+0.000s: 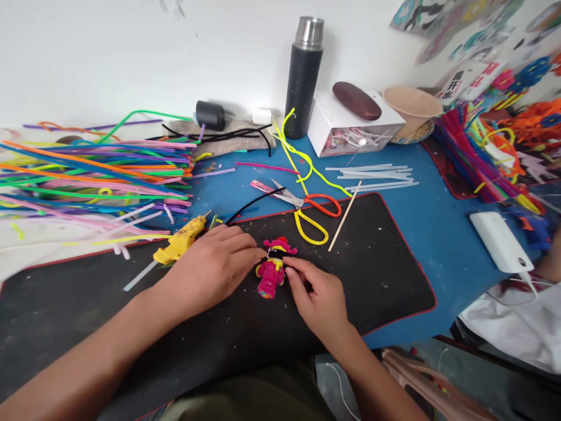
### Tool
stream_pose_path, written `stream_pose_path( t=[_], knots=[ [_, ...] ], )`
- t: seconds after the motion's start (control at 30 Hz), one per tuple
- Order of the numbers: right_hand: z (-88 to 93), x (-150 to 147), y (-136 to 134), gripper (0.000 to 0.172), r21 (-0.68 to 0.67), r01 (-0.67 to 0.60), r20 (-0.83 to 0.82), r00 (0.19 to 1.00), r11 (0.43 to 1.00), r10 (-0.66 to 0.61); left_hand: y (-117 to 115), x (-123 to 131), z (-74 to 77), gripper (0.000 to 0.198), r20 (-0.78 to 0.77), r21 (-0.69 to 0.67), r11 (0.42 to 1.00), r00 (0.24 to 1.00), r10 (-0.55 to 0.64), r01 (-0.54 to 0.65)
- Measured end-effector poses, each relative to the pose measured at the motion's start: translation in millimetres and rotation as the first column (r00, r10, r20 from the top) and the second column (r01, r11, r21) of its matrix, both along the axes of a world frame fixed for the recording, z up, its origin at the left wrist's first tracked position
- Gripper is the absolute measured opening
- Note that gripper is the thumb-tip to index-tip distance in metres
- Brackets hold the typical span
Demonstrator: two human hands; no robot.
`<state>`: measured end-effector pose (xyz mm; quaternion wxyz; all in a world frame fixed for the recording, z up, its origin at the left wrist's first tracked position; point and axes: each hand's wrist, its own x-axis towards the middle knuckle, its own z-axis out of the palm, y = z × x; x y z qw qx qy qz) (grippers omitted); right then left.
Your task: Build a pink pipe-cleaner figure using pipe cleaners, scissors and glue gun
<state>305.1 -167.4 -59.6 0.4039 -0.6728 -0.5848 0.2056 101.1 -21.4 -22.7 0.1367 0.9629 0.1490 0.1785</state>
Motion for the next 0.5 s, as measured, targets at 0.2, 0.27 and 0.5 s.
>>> stream_pose_path(
  t=[0.2,0.27,0.5],
  knots=[
    [-3.1,0.0,0.1,0.023,0.014,0.006,0.016,1.000,1.000,-0.006,-5.6,3.5,-4.5,0.021,0.004,0.023,0.999,0.999,-0.034,0.034],
    [-3.6,-0.1,-0.3,0.023,0.005,0.006,0.013,1.000,1.000,-0.006,-5.4,4.4,-6.2,0.020,-0.003,0.024,0.999,0.999,-0.032,0.032],
    [-3.5,0.7,-1.2,0.023,-0.007,0.007,0.014,1.000,1.000,-0.007,-6.5,6.5,-8.9,0.022,-0.015,0.021,0.999,0.999,-0.032,0.032]
  ],
)
